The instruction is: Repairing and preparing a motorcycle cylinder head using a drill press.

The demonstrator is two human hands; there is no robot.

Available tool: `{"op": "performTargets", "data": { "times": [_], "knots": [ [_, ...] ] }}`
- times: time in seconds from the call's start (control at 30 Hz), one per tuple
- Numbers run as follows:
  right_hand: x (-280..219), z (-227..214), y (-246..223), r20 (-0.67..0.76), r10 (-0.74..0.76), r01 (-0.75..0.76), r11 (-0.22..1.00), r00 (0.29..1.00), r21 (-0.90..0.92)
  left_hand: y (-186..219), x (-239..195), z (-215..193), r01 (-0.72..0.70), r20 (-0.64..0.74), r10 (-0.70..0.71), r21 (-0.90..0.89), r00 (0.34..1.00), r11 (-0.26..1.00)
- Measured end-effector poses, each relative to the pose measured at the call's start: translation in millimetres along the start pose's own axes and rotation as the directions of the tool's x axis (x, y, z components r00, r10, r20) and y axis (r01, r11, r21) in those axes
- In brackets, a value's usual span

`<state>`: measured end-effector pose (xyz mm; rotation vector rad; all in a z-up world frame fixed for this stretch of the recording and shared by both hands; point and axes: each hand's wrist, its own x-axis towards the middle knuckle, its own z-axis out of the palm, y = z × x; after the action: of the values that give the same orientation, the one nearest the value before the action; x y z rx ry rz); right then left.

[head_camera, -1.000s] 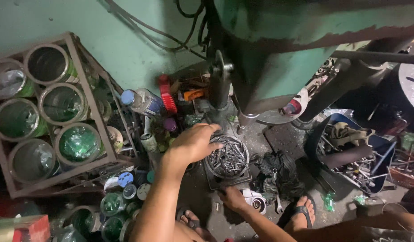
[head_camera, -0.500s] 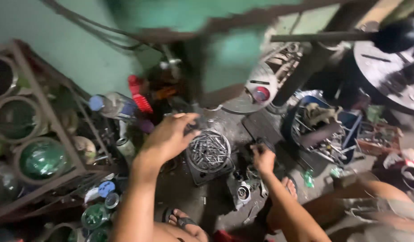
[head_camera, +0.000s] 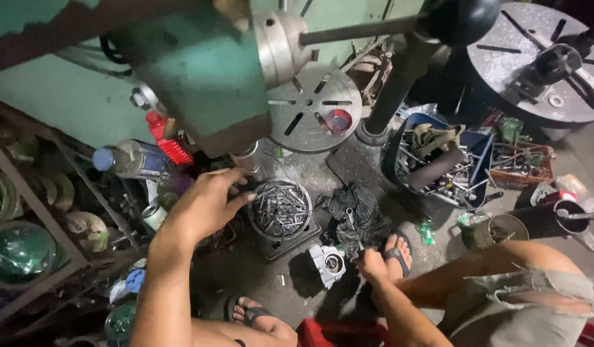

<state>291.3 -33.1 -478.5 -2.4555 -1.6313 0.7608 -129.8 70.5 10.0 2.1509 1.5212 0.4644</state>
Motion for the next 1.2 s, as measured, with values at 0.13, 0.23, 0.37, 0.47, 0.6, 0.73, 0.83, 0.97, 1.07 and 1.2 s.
{"op": "performTargets", "data": {
  "times": [0.13,0.23,0.37,0.47,0.6,0.73,0.83,0.97,1.07,1.2],
  "knots": [
    [3,-7,-21,0.088,-0.055,0.056,0.998,0.995,-0.008,9,4,0,0.082,0.022,-0.083,0.015,0.996,0.996],
    [6,-32,-46,-0.054,-0.14,0.145,0.984,0.989,0.102,3,8,7,0.091,0.081,-0.093,0.033,0.992,0.995],
    [-8,-65,-90,-0.03,-0.055,0.057,0.996,0.998,0.074,-7,6,14,0.032,0.03,-0.035,0.114,0.999,0.993],
    [-19,-70,-105,-0.086,-0.161,0.169,0.981,0.983,0.097,-5,3,12,0.042,0.022,-0.044,0.086,0.999,0.995],
    [-7,-43,-90,0.054,-0.311,0.314,0.946,0.949,-0.077,-3,1,7,0.06,0.067,-0.059,-0.02,0.996,0.998],
    [32,4,-39,0.059,-0.359,0.363,0.921,0.932,-0.141,-4,-2,4,0.081,0.098,-0.079,-0.018,0.992,0.997],
    [48,8,-9,-0.089,-0.412,0.412,0.911,0.907,-0.015,-9,-4,6,0.053,0.089,-0.053,0.003,0.995,0.999],
    [56,-4,20,-0.204,-0.238,0.215,0.968,0.949,-0.13,-8,-5,5,0.038,0.074,-0.04,0.025,0.997,0.999],
    [55,-39,11,-0.349,0.047,-0.06,0.998,0.936,-0.026,-6,-6,5,0.025,0.056,-0.026,0.03,0.998,0.999],
    [91,-47,27,-0.514,0.477,-0.214,0.846,0.713,0.488,-1,-6,2,0.098,0.117,-0.095,-0.017,0.989,0.995]
  ]
}}
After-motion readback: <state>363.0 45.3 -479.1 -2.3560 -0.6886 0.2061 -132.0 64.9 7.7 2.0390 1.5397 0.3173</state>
